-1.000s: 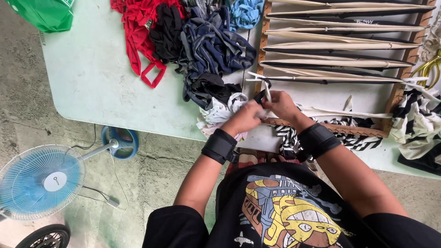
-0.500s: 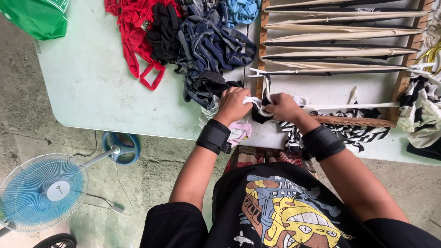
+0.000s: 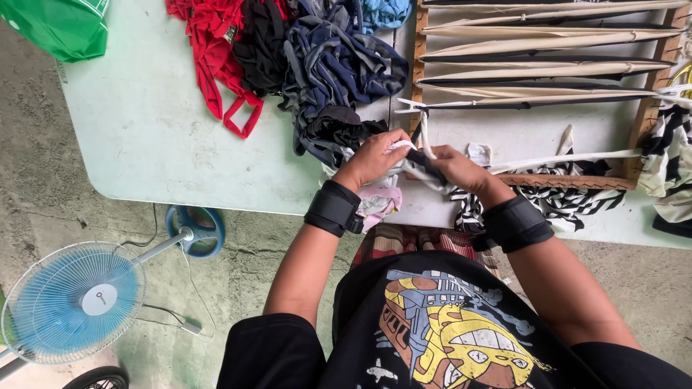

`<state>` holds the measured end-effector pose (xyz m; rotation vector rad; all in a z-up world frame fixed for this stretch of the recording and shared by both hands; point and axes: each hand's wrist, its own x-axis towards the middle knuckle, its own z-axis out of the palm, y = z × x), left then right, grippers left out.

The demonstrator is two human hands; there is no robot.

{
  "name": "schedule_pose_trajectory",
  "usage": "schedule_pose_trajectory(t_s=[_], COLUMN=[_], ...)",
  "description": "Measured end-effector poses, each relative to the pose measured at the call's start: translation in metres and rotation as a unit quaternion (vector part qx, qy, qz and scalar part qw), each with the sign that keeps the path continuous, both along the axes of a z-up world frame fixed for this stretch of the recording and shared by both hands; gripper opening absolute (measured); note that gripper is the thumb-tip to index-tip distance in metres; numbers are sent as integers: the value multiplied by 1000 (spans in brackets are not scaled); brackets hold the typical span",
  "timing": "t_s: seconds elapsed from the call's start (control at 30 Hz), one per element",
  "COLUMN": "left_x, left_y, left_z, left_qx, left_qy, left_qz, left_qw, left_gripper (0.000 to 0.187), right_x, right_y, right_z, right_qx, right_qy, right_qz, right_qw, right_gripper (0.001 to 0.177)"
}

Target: Weaving strips of recycled fabric onto a wooden loom to create a rug.

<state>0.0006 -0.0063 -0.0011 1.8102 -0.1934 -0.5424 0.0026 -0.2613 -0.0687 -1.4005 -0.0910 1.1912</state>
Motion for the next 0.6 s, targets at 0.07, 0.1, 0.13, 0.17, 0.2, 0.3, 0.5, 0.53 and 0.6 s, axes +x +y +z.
schedule_pose_trajectory(t_s=[0.07, 0.1, 0.13, 0.17, 0.2, 0.3, 0.5, 0.53, 0.6], left_x=[2, 3, 3, 5, 7, 0, -5, -4, -1], left_y=[4, 6, 13, 19, 24, 55, 106, 110, 114], left_z=[14, 21, 24, 27, 30, 10, -24, -24, -23], left_qx=[27, 54, 55, 79, 104, 221, 374, 373, 411], left_qy=[17, 32, 32, 42, 53, 116, 13, 11, -8], left_qz=[1, 3, 3, -6, -15, -36, 65, 64, 101], left_qw=[999, 998, 998, 996, 993, 968, 925, 925, 906], left_gripper=[29, 37, 37, 50, 66, 46, 17, 17, 22], right_x=[3, 6, 9, 14, 19, 26, 29, 29, 29], right_y=[-12, -18, -25, -35, -45, -59, -57, -62, -75], right_z=[7, 11, 6, 1, -4, -12, 14, 3, -19], right_qx=[17, 35, 36, 50, 66, -1, -149, -149, -207], right_qy=[31, 60, 60, 57, 53, -29, -73, -74, -141], right_qz=[-66, -132, -131, -211, -288, -346, -331, -332, -298], right_qw=[997, 989, 989, 975, 954, 938, 929, 928, 921], right_gripper=[33, 32, 32, 28, 23, 24, 24, 24, 23])
